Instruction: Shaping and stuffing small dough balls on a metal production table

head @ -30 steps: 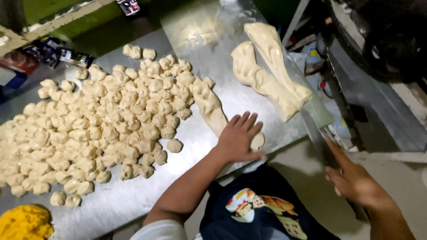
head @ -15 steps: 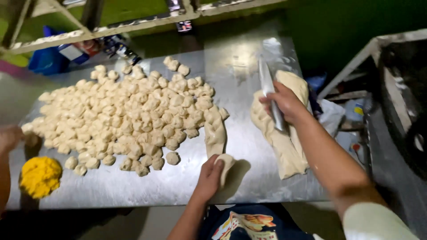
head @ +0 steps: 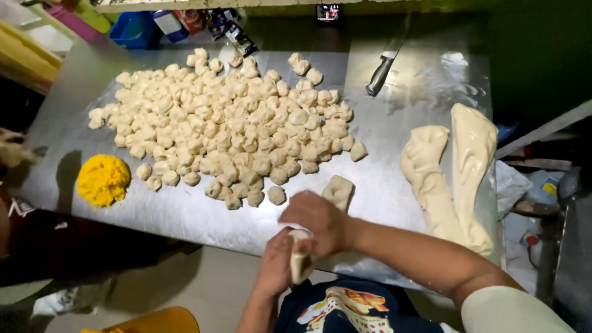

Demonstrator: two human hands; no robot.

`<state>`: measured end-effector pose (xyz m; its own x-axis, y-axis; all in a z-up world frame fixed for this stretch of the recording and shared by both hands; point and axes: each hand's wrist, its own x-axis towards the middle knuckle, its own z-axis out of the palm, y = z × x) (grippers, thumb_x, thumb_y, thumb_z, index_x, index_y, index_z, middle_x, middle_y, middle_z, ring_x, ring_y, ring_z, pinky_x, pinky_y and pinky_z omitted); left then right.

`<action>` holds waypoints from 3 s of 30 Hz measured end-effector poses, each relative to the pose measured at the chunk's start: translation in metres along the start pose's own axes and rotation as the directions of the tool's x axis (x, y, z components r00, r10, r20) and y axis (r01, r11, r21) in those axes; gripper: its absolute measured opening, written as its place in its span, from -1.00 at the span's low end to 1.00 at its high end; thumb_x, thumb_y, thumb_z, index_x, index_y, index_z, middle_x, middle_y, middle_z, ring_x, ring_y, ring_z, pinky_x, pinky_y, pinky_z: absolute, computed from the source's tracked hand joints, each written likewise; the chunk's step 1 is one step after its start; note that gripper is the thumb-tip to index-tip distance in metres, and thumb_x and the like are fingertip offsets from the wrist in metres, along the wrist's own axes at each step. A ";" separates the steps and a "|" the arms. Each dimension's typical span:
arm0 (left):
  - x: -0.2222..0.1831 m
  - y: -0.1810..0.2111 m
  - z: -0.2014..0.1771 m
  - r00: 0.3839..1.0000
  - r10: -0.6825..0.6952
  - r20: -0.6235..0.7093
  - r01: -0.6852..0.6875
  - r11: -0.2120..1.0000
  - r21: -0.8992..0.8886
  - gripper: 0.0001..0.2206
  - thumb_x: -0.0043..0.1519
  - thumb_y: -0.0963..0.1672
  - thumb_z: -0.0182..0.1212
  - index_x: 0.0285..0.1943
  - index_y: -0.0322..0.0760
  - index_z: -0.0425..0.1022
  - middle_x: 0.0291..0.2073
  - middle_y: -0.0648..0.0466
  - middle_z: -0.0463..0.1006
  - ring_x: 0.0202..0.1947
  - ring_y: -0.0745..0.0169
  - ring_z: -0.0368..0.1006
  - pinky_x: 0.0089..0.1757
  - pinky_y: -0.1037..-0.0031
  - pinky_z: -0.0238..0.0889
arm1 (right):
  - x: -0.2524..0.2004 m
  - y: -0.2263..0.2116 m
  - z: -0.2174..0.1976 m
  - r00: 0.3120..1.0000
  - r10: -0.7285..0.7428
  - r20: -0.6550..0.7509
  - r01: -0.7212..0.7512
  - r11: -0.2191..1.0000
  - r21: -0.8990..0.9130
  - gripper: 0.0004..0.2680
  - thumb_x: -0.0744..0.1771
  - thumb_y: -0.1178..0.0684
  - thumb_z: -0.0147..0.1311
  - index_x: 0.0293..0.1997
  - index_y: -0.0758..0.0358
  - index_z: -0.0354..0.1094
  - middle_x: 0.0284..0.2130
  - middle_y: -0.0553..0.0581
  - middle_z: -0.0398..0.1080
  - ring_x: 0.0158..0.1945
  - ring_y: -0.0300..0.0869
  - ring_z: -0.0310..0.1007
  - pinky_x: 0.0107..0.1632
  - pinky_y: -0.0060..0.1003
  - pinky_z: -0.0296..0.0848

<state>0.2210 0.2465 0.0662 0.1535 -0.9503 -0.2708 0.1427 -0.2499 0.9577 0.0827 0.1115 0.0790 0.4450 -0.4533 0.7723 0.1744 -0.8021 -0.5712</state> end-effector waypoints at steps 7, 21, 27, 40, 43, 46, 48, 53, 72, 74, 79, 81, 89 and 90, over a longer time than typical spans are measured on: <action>0.011 0.000 -0.028 0.952 0.049 0.302 0.046 0.953 -0.300 -0.68 0.47 -0.05 -0.11 -0.18 -0.35 0.45 -0.67 -0.07 0.47 -0.65 0.20 0.44 -0.50 0.41 0.38 | -0.022 -0.003 0.050 0.922 0.330 -0.205 -0.356 0.928 -0.109 -0.78 0.36 -0.21 0.03 -0.31 0.10 0.35 -0.43 0.05 0.37 -0.30 0.01 0.46 -0.16 -0.13 0.43; 0.002 0.028 -0.076 0.490 0.330 0.807 -0.400 0.908 -0.128 -0.65 0.40 -0.15 -0.10 -0.48 -0.40 0.38 -0.49 -0.16 0.43 -0.41 -0.04 0.31 -0.24 0.18 0.29 | 0.005 -0.036 0.062 0.567 0.770 -0.293 -0.631 0.178 -0.755 -0.73 0.35 -0.15 0.16 0.03 0.18 0.36 -0.20 0.27 0.51 -0.07 0.17 0.57 -0.03 0.11 0.50; 0.002 0.013 -0.071 0.851 -0.005 0.524 -0.021 0.999 0.043 -0.63 0.41 -0.21 -0.22 0.37 -0.40 0.30 -0.37 0.37 0.36 -0.34 0.69 0.34 -0.23 0.90 0.24 | -0.032 -0.052 0.086 0.884 0.343 -0.318 -0.463 0.538 -0.704 -0.82 0.40 -0.03 0.22 -0.07 0.29 0.49 0.11 0.34 0.37 0.24 0.30 0.31 0.21 0.10 0.30; 0.021 -0.046 -0.072 0.892 0.124 0.434 -0.051 0.983 -0.178 -0.61 0.44 0.07 -0.04 0.04 -0.27 0.57 -0.27 -0.05 0.62 -0.22 0.16 0.55 -0.07 0.23 0.42 | -0.046 -0.078 0.097 0.946 0.219 -0.237 -0.318 0.755 -0.573 -0.74 0.39 -0.23 0.09 -0.16 0.17 0.43 -0.33 0.09 0.37 -0.24 0.06 0.45 -0.12 -0.09 0.43; -0.011 -0.025 -0.051 0.726 0.300 0.619 -0.416 0.908 0.048 -0.65 0.45 -0.05 -0.14 0.02 -0.44 0.49 -0.23 -0.35 0.53 -0.16 -0.31 0.43 -0.04 -0.07 0.33 | -0.058 -0.042 0.056 0.977 0.158 -0.145 -0.208 0.545 -0.812 -0.80 0.36 -0.16 0.25 -0.31 0.06 0.39 -0.52 -0.02 0.28 -0.46 -0.02 0.43 -0.32 -0.11 0.40; -0.065 0.021 0.001 0.597 0.332 0.730 -0.566 0.820 0.090 -0.73 0.41 -0.11 -0.17 -0.12 -0.41 0.40 -0.33 -0.27 0.46 -0.29 -0.31 0.37 -0.15 0.03 0.27 | -0.022 -0.035 0.008 0.859 0.478 -0.184 -0.430 0.479 -0.766 -0.65 0.31 -0.18 0.36 0.00 0.17 0.29 -0.23 0.12 0.24 -0.19 0.06 0.37 -0.19 -0.03 0.36; -0.090 0.011 0.026 0.639 0.312 0.703 -0.519 0.850 0.095 -0.74 0.43 -0.07 -0.24 -0.20 -0.22 0.36 -0.35 0.02 0.48 -0.31 0.09 0.40 -0.16 0.30 0.25 | -0.031 -0.067 0.000 0.619 0.780 -0.097 -0.647 0.436 -0.626 -0.49 0.29 -0.17 0.37 0.28 0.27 0.23 0.08 0.23 0.21 0.09 0.11 0.30 -0.02 0.01 0.33; -0.045 -0.018 0.044 0.979 0.181 0.095 -0.154 0.959 -0.238 -0.27 0.33 0.20 -0.30 0.61 -0.18 -0.12 0.60 0.05 -0.10 0.57 0.22 -0.17 0.41 0.38 -0.26 | -0.065 -0.115 0.013 0.991 0.079 0.109 -0.043 0.953 -0.299 -0.69 0.45 -0.14 -0.14 -0.36 0.26 0.27 -0.16 0.21 0.51 -0.24 0.10 0.43 0.12 0.08 0.36; -0.053 -0.072 0.069 0.550 0.631 0.547 -0.633 0.742 -0.219 -0.73 0.39 -0.04 -0.08 -0.17 -0.20 0.52 -0.26 0.00 0.59 -0.14 -0.08 0.52 0.02 0.22 0.36 | -0.041 -0.049 -0.016 0.865 0.501 0.032 -0.300 0.567 -0.767 -0.57 0.25 0.06 0.57 0.03 0.54 0.37 -0.11 0.50 0.34 -0.06 0.53 0.38 -0.02 0.33 0.34; -0.026 -0.059 0.040 0.767 0.507 0.393 -0.405 0.858 -0.317 -0.69 0.44 0.04 -0.16 0.15 -0.15 0.32 -0.13 -0.03 0.51 -0.02 -0.02 0.43 0.12 0.19 0.29 | -0.031 -0.067 -0.002 0.962 0.273 0.020 -0.195 0.737 -0.647 -0.87 0.54 0.11 0.13 -0.12 0.30 0.41 -0.17 0.26 0.41 0.03 0.26 0.48 0.19 0.03 0.38; 0.001 -0.029 -0.009 0.939 0.157 0.307 -0.091 0.972 -0.218 -0.46 0.50 0.09 -0.30 0.48 -0.32 0.18 0.14 -0.33 0.37 0.27 -0.23 0.22 0.33 0.02 0.04 | -0.074 -0.050 0.042 0.964 0.254 -0.078 -0.241 0.713 -0.659 -0.73 0.40 -0.15 0.25 -0.44 0.07 0.34 -0.50 0.08 0.35 -0.33 0.11 0.44 -0.09 -0.07 0.42; 0.021 -0.049 -0.009 0.899 0.164 0.407 -0.211 0.975 0.074 -0.46 0.48 0.03 -0.33 0.33 -0.54 0.34 0.23 -0.59 0.34 0.38 -0.52 0.15 0.39 -0.11 -0.10 | -0.071 -0.034 0.040 0.926 0.262 -0.270 -0.376 0.633 -0.676 -0.71 0.41 -0.11 0.33 -0.48 -0.02 0.33 -0.56 -0.03 0.33 -0.43 0.04 0.44 -0.19 -0.16 0.42; 0.074 -0.070 -0.040 0.753 0.295 0.589 -0.380 0.925 0.023 -0.76 0.44 -0.03 -0.04 0.01 -0.18 0.49 -0.34 -0.08 0.54 -0.24 0.11 0.48 -0.07 0.23 0.38 | -0.055 -0.033 0.051 0.912 0.278 -0.301 -0.405 0.497 -0.767 -0.88 0.36 0.07 0.30 -0.33 0.17 0.44 -0.46 0.12 0.46 -0.33 0.07 0.54 -0.22 -0.13 0.48; 0.029 -0.054 -0.035 0.753 0.282 0.594 -0.365 0.931 0.022 -0.76 0.44 -0.03 -0.04 0.01 -0.18 0.49 -0.34 -0.08 0.54 -0.24 0.11 0.48 -0.07 0.23 0.38 | -0.061 -0.031 0.045 0.906 0.292 -0.307 -0.417 0.489 -0.766 -0.88 0.36 0.07 0.30 -0.33 0.17 0.44 -0.46 0.12 0.46 -0.33 0.07 0.54 -0.22 -0.13 0.48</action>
<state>0.2522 0.2390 0.0028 -0.4255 -0.8965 0.1238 0.0556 0.1106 0.9923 0.0900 0.1819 0.0373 0.1847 -0.7644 0.6177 -0.7733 -0.5010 -0.3887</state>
